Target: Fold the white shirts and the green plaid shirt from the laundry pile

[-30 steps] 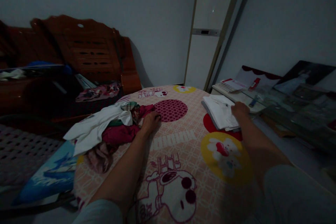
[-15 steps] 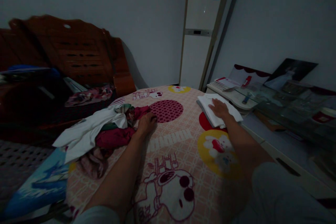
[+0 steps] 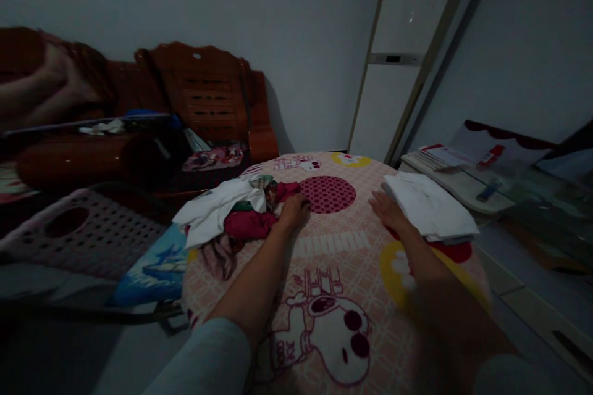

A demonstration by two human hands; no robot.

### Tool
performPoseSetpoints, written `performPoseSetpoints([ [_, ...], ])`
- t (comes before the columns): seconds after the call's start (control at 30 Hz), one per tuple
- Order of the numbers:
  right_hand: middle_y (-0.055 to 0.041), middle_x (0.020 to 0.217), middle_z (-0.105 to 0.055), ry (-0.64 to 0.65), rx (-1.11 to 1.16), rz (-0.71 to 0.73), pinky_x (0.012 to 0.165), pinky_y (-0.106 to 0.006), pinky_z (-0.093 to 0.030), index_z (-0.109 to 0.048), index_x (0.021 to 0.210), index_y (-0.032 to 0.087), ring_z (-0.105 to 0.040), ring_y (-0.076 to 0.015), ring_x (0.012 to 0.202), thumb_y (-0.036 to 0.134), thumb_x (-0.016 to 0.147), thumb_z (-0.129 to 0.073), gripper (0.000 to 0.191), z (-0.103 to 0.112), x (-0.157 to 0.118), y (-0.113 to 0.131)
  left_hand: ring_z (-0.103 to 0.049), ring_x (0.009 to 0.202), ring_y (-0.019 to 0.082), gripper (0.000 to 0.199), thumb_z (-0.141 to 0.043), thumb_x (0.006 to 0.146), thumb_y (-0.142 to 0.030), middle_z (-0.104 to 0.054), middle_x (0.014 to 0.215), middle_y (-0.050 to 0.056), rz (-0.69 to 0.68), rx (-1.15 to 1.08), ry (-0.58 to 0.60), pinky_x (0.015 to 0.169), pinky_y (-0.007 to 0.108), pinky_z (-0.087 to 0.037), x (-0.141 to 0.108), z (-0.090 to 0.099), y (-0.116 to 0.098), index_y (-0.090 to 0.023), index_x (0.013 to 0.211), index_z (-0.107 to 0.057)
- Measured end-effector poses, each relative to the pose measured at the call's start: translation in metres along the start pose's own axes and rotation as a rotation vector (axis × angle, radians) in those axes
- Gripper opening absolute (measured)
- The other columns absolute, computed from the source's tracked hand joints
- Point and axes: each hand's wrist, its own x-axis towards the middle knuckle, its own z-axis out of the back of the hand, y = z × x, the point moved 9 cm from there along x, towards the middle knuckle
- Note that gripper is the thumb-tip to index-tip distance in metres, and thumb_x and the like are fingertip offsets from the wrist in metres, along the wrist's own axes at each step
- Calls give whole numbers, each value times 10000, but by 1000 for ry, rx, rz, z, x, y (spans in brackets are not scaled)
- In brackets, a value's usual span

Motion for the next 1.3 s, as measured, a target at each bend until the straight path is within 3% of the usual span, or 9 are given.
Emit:
performPoseSetpoints([
  [0.1,-144,1460,-524,6,-28,3,1145,-434,-332,-548,1368,175,-440,-264,1385,339,988,-390,443,-34,-8,16,-674,947,248,270,-570,791,-166,-740,978,121,14,-25,16,912,351,-517,0,-1,-3,-155,988,-755],
  [0.23,-118,1472,-517,-136,-84,55,1129,-493,-334,-559,1352,225,-436,-274,1385,332,987,-386,418,-49,-11,15,-675,928,225,294,-519,837,-136,-738,989,123,123,-6,-24,876,331,-504,3,17,1,-133,1022,-747],
  [0.37,-159,1423,-556,-215,-72,102,1109,-484,-359,-593,1314,156,-468,-279,1354,311,986,-374,424,-54,-7,7,-655,1014,234,307,-500,873,-147,-725,1081,108,251,75,-167,899,328,-473,1,67,15,-161,1063,-742],
  [0.47,-163,1397,-577,-243,-50,119,1106,-480,-358,-608,1296,143,-468,-282,1351,297,979,-392,414,-57,-5,3,-639,1028,242,273,-521,870,-167,-715,1075,103,391,165,-286,883,326,-462,-10,112,37,-174,1033,-740],
  [0.57,-164,1393,-579,-262,-19,131,1105,-480,-356,-614,1290,143,-472,-285,1345,303,974,-401,413,-59,-4,1,-609,1046,268,257,-561,834,-135,-689,1094,120,484,231,-364,880,366,-444,-25,144,61,-167,1034,-719],
  [0.77,-155,1358,-607,-294,92,162,1089,-489,-377,-653,1224,164,-517,-290,1296,331,961,-406,398,-57,-4,-4,-567,1032,341,208,-591,729,-68,-638,1001,172,531,200,-398,849,467,-424,-45,158,110,-164,891,-680],
  [0.9,-150,1355,-609,-309,178,155,1099,-507,-366,-657,1217,173,-507,-289,1310,337,953,-424,389,-56,-4,-7,-583,955,322,102,-590,686,-103,-627,828,137,488,118,-488,845,470,-417,-49,161,125,-163,753,-639],
  [1.1,-155,1325,-631,-292,271,126,1102,-543,-365,-693,1157,179,-530,-309,1286,342,925,-464,364,-52,-5,-7,-593,866,277,56,-628,688,-129,-611,702,80,550,118,-507,798,411,-403,-50,171,113,-173,669,-599],
  [1.3,-192,1221,-685,-307,459,121,1076,-525,-411,-731,1097,135,-607,-324,1182,399,858,-544,401,-32,-12,2,-585,779,230,98,-689,694,-179,-609,712,49,430,-53,-644,791,383,-425,-42,201,58,-201,659,-601],
])
